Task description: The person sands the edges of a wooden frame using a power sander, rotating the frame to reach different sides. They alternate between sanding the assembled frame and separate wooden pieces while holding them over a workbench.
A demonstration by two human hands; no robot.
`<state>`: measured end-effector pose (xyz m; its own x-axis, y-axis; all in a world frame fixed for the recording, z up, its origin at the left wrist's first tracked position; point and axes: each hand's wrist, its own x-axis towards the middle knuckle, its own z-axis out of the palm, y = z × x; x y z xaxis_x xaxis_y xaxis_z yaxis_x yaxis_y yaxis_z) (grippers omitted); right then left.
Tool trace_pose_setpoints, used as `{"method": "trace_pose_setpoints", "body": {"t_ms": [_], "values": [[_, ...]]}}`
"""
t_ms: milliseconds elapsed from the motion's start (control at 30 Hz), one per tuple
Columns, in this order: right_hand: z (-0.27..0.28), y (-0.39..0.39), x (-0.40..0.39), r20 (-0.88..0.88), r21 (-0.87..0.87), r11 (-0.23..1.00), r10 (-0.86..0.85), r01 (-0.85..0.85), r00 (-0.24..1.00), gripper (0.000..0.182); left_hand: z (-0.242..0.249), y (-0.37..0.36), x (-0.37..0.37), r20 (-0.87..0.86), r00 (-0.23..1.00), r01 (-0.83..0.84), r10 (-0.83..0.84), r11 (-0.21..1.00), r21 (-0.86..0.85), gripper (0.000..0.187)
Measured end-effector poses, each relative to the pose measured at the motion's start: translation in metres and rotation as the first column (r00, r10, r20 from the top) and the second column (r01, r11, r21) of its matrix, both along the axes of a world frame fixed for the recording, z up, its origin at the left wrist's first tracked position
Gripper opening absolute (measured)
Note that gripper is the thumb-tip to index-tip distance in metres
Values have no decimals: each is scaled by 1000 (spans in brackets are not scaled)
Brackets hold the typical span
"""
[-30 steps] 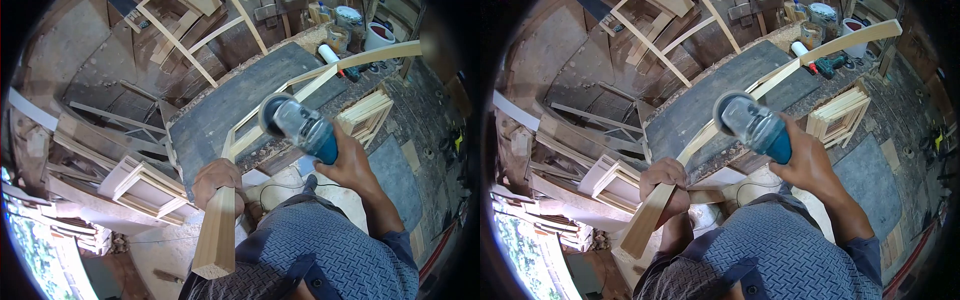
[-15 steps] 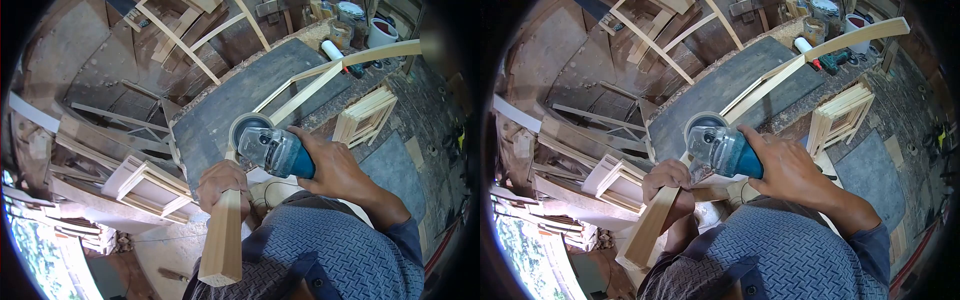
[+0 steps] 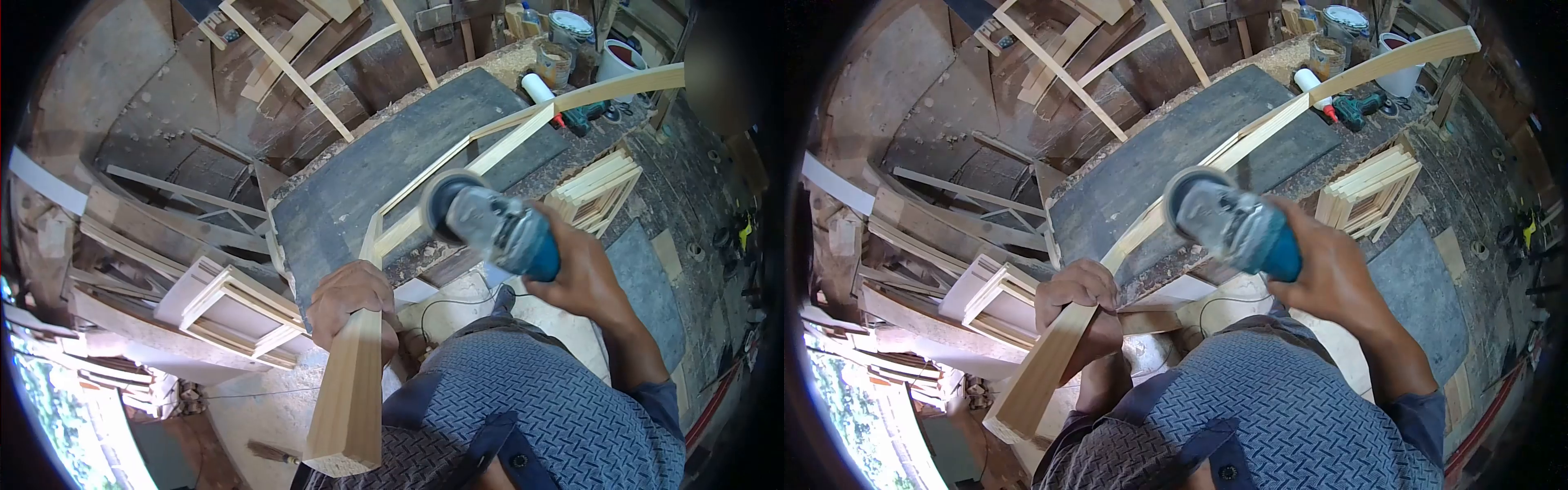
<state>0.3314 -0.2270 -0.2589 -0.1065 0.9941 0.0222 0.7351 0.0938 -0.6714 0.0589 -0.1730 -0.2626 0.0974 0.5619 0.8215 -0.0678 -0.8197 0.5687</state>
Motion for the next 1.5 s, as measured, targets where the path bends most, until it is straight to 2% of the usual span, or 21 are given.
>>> {"method": "trace_pose_setpoints", "body": {"t_ms": [67,133,200,233,333,400,467,500,533,600,633,700,733,800,833,867,1033,1233,1333,1400,1500], "values": [[-13,2,18,-58,96,986,-127,132,990,89,3,0,-1,1,1000,17,-17,1000,-21,64],[-19,7,36,-127,59,976,-201,209,971,88,4,4,-1,1,999,39,-39,998,-39,65],[-30,13,54,-181,105,935,-318,340,931,87,4,11,1,23,997,79,-80,996,34,67],[-28,16,58,-268,88,921,-345,380,899,85,4,10,1,29,996,81,-82,996,36,67],[-31,25,72,-309,90,908,-364,408,878,83,4,10,1,-36,999,-33,31,999,-38,68],[-27,28,66,-322,70,906,-376,418,869,81,0,14,-1,4,999,53,-54,997,54,57],[-23,26,52,-271,57,929,-339,366,901,81,1,19,-9,-36,995,96,-95,995,41,56],[-21,23,40,-315,55,940,-305,338,899,82,2,20,-11,-76,988,139,-137,990,26,55],[-23,19,35,-223,122,960,-222,253,949,85,1,19,-10,-75,987,145,-143,989,26,55],[-9,14,20,-86,46,986,-155,159,984,87,0,17,-7,-53,995,89,-86,995,41,59],[-8,14,17,-61,69,992,-106,110,992,88,1,18,-6,-50,994,99,-97,994,40,59],[-1,15,17,-71,-17,990,-139,138,988,90,5,19,-3,42,994,103,-105,994,35,25],[1,17,19,-83,-100,983,-160,151,984,92,3,18,-1,49,993,108,-109,994,34,25],[-6,21,29,-101,-82,979,-195,187,976,90,0,14,3,159,984,80,-75,996,-29,28],[-14,23,36,-158,5,975,-218,222,963,89,1,14,3,164,984,80,-74,996,-28,28],[-18,25,42,-217,90,962,-233,257,948,88,2,15,3,152,985,85,-79,996,-34,29],[-23,33,70,-198,75,918,-369,390,908,93,10,17,5,38,999,33,-33,999,22,31],[-20,41,86,-316,22,896,-414,443,854,88,2,15,5,40,999,33,-35,999,40,32],[-17,44,91,-342,-38,890,-439,454,831,86,-2,14,5,149,988,50,-46,999,-17,35],[-17,45,93,-344,-66,888,-448,455,825,86,3,13,7,27,1000,0,-1,999,38,38],[-19,47,94,-340,-5,890,-431,457,836,88,0,11,9,53,999,1,-3,999,40,35]]}}
